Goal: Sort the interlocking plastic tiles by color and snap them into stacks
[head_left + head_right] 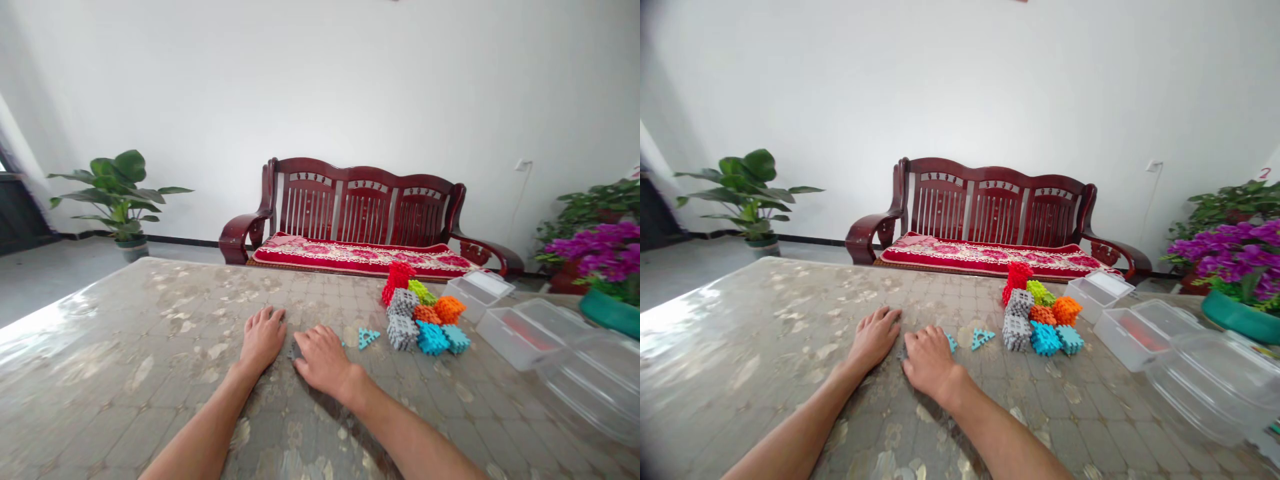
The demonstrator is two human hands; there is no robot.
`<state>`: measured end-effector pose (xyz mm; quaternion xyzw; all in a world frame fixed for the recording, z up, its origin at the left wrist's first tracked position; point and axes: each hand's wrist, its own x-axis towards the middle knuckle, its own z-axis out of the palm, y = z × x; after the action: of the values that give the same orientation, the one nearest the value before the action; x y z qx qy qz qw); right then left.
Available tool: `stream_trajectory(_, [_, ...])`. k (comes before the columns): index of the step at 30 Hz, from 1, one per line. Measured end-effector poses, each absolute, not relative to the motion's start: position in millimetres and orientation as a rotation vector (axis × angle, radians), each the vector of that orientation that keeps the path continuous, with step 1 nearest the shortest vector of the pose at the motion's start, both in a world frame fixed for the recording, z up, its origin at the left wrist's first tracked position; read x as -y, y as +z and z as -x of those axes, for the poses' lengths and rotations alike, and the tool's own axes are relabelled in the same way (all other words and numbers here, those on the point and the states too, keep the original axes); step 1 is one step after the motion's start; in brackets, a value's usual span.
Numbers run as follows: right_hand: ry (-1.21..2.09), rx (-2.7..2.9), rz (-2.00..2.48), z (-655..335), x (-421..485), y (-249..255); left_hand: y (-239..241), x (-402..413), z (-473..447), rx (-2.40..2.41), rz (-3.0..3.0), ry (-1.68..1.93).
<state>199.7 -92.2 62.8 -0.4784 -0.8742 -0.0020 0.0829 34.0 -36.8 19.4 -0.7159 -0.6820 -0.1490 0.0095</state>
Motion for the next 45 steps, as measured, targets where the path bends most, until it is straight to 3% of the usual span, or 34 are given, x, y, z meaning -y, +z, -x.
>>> stream_trajectory(4, [-0.019,2.559,1.450,-198.5,86.6,60.5,20.4,37.8,-34.6,2.123,2.223,-0.451])
stream_trajectory(12, [0.368,2.244,1.653,-216.6,35.7,62.3,23.5,39.6,-36.0,2.114,2.218,-0.427])
stream_trajectory(28, [0.092,2.457,1.615,-210.9,39.4,72.0,23.2,41.7,-37.7,2.078,2.203,-0.400])
stream_trajectory(37, [0.125,2.202,1.546,-345.7,79.8,117.9,20.8,37.8,-36.5,2.064,2.207,-0.341])
stream_trajectory(45, [-0.022,2.252,1.680,-423.1,88.1,114.7,17.1,35.4,-34.5,2.072,2.191,-0.342])
